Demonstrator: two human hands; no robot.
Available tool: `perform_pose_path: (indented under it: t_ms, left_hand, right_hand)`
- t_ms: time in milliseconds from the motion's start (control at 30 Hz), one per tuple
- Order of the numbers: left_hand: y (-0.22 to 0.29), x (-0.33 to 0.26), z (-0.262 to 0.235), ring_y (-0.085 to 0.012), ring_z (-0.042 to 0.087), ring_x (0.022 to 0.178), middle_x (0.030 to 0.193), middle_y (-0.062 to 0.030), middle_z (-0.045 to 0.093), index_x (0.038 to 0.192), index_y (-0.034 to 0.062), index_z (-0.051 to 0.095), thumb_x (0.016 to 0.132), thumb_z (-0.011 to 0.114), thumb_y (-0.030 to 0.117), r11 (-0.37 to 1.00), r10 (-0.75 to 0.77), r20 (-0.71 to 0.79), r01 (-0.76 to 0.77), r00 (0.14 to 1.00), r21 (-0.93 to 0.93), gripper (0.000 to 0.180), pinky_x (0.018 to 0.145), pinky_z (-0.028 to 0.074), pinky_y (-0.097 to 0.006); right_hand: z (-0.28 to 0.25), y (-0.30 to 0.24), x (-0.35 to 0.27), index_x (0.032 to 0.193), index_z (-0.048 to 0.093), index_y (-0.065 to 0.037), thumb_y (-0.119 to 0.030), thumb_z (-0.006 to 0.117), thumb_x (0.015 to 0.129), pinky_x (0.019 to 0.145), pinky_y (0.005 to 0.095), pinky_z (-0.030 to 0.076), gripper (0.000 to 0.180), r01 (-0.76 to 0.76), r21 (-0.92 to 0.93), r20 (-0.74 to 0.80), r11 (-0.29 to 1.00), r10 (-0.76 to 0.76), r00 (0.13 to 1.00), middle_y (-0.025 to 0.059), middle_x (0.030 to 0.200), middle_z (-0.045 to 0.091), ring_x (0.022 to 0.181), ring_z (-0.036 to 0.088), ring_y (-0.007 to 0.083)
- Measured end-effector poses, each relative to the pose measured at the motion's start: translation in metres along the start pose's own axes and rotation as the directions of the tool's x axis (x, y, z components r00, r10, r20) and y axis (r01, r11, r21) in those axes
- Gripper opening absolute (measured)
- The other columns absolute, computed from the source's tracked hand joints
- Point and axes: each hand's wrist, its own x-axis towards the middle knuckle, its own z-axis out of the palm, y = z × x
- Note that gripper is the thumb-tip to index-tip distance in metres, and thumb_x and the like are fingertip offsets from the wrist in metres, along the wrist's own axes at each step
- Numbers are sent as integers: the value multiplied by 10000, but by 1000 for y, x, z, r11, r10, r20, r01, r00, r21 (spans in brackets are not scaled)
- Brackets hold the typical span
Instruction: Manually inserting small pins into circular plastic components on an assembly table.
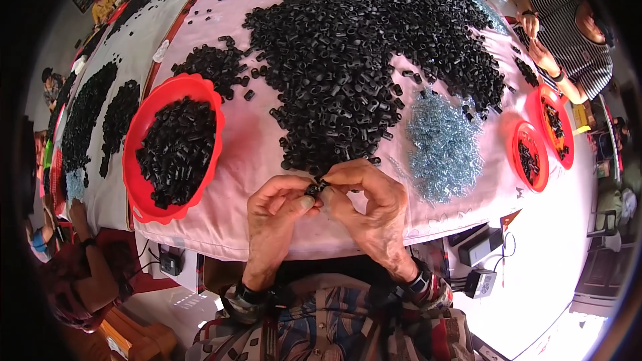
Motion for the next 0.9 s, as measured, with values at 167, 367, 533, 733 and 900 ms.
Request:
perform_pose_path:
  t_ms: [167, 367, 533, 733, 900]
  left_hand:
    - [-3, -1, 3, -179, 684, 936, 1046, -122, 682, 1120, -59, 633, 898, 646, -79, 1000, -25, 0, 25, 1000, -7, 223, 829, 590, -314]
    - [-5, -2, 3, -167, 676, 936, 1049, -119, 682, 1123, -61, 633, 904, 641, -78, 1000, -15, 14, 15, 1000, -8, 221, 827, 588, -312]
    - [-4, -3, 2, -161, 672, 940, 1051, -119, 684, 1122, -61, 634, 908, 639, -74, 1000, -20, 8, 20, 1000, -6, 214, 822, 586, -308]
    - [-6, -3, -1, -165, 672, 949, 1052, -129, 685, 1120, -64, 632, 914, 639, -67, 999, -44, 15, 44, 999, -4, 206, 821, 584, -303]
    - [-8, -3, -3, -169, 669, 949, 1055, -133, 678, 1125, -70, 632, 920, 627, -75, 1000, -7, 33, 7, 999, -4, 205, 826, 584, -304]
  right_hand:
    - [-2, 1, 0, 909, 689, 19, 102, 704, 769, 680, 247, 527, 163, 76, -80, -15, 994, -77, 997, 115, 950, 699, 774, 662, 130]
    - [-5, 2, -1, 924, 681, 11, 94, 711, 751, 672, 258, 537, 194, 137, -173, 20, 975, -135, 991, 123, 950, 700, 754, 673, 148]
    - [-4, 2, -1, 922, 671, 3, 89, 703, 762, 671, 279, 552, 185, 193, -214, 47, 958, -187, 981, 132, 959, 697, 756, 689, 170]
    - [-3, -4, -2, 911, 668, -1, 76, 712, 776, 639, 282, 559, 161, 238, -301, 85, 924, -222, 971, 141, 969, 694, 747, 702, 190]
    - [-1, -5, -3, 907, 671, 11, 64, 719, 789, 629, 279, 557, 139, 280, -343, 95, 896, -264, 960, 143, 965, 694, 751, 704, 195]
